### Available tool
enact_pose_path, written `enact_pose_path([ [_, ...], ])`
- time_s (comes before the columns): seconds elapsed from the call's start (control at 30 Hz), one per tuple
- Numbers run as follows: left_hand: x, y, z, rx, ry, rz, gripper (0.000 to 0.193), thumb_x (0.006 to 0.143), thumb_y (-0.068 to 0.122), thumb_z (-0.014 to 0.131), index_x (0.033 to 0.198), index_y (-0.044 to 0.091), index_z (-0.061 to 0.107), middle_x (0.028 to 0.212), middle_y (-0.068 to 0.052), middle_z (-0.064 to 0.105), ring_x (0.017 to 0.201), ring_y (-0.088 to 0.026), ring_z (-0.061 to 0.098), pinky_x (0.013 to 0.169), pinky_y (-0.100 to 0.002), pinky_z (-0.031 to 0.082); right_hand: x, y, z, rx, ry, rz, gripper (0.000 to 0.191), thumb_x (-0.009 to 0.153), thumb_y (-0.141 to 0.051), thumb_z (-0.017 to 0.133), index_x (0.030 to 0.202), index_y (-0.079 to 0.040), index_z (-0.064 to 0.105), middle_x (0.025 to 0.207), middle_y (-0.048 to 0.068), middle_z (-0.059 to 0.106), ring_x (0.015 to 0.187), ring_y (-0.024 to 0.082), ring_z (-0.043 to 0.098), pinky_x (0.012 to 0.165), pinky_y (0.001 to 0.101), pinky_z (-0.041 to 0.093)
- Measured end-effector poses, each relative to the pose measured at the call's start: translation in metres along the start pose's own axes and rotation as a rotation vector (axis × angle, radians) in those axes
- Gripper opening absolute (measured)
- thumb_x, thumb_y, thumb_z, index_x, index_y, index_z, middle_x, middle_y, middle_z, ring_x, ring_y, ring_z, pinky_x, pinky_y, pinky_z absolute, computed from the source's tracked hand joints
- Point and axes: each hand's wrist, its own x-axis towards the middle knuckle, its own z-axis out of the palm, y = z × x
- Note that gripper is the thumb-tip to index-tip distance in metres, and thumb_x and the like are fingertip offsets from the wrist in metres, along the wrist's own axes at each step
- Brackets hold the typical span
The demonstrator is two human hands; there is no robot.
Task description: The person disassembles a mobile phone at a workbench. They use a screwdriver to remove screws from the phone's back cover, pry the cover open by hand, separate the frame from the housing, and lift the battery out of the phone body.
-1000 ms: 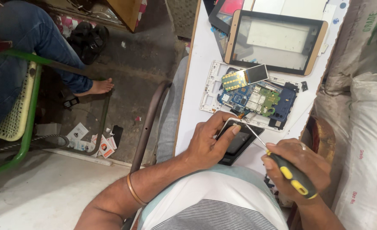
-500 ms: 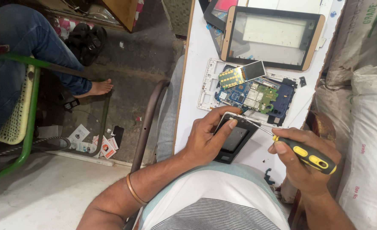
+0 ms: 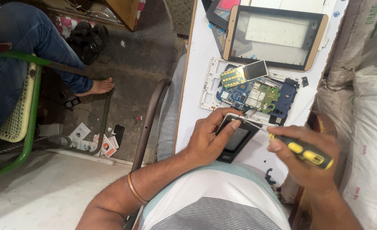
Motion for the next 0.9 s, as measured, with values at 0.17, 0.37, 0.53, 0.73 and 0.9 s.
enact_pose_path([
  [0.17,-0.006,0.001,0.001,0.084,-0.031,0.191,0.022,0.109,0.015,0.059,0.127,0.002,0.061,0.099,-0.013,0.074,0.085,-0.017,0.073,0.073,-0.030,0.057,0.010,-0.007,-0.009,0.171,-0.034,0.172,0.018,0.094,-0.006,0.073,0.109,0.003,0.076,0.081,0.009,0.073,0.070,0.012,0.069,0.066,0.0235,0.055],
  [0.37,-0.006,0.001,0.002,0.106,-0.057,0.152,0.021,0.106,0.013,0.060,0.123,0.002,0.061,0.096,-0.013,0.075,0.083,-0.018,0.075,0.072,-0.031,0.058,0.013,-0.036,-0.009,-0.251,-0.147,-0.156,0.026,0.079,-0.009,0.080,0.103,-0.002,0.076,0.079,0.004,0.073,0.064,0.009,0.070,0.062,0.0212,0.053],
  [0.53,-0.005,0.002,0.000,0.108,0.002,0.153,0.020,0.106,0.012,0.061,0.122,0.001,0.062,0.098,-0.013,0.075,0.087,-0.019,0.076,0.075,-0.032,0.059,0.010,-0.031,0.017,-0.572,-0.115,-0.690,0.027,0.078,-0.005,0.085,0.102,-0.003,0.073,0.069,0.002,0.063,0.064,0.018,0.065,0.068,0.0349,0.056],
  [0.73,-0.004,0.001,-0.001,0.076,0.028,0.092,0.021,0.105,0.013,0.060,0.122,0.002,0.062,0.097,-0.013,0.075,0.087,-0.015,0.073,0.076,-0.030,0.058,0.001,-0.012,0.028,-0.577,-0.060,-0.730,0.027,0.082,-0.005,0.083,0.106,-0.002,0.071,0.077,0.005,0.067,0.071,0.020,0.067,0.069,0.0349,0.057],
  [0.9,-0.004,-0.001,-0.002,0.098,0.016,-0.015,0.021,0.104,0.015,0.061,0.121,0.003,0.064,0.079,-0.009,0.072,0.067,-0.012,0.061,0.061,-0.029,0.050,-0.003,0.002,0.011,-0.185,-0.012,-0.181,0.023,0.084,-0.003,0.078,0.107,-0.002,0.074,0.082,0.009,0.071,0.071,0.019,0.068,0.066,0.0284,0.055],
])
